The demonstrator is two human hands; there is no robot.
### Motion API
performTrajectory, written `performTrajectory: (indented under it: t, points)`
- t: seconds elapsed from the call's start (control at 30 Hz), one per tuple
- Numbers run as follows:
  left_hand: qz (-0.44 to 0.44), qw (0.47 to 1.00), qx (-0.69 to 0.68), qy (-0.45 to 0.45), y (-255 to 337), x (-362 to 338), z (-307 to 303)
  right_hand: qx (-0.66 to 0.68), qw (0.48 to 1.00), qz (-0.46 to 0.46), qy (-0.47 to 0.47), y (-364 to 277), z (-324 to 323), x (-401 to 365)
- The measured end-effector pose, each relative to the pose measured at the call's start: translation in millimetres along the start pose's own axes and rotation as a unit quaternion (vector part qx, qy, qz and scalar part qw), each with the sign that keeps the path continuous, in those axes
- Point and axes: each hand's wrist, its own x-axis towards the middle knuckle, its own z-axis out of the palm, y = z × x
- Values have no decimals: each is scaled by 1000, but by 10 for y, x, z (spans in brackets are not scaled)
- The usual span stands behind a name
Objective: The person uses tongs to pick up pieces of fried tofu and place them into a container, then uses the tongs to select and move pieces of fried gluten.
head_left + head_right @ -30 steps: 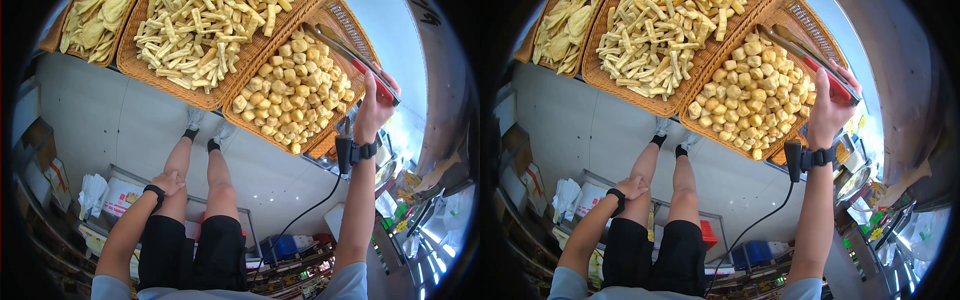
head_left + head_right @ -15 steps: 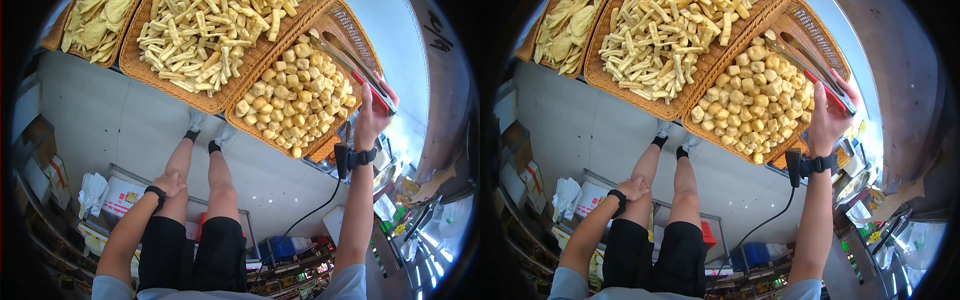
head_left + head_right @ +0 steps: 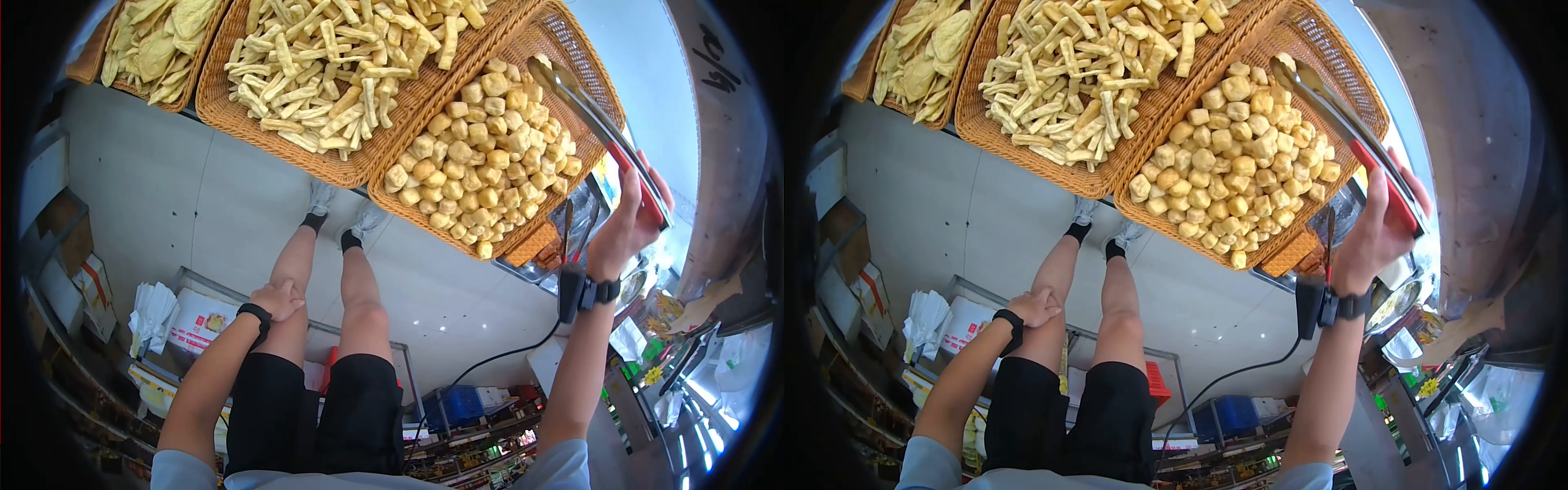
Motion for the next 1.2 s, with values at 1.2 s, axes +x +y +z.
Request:
performTrajectory:
  t: [1.2]
  points:
    - [14, 999, -11, 35, 8, -80, -140, -84, 961, -5, -264, -978, -673, -2019]
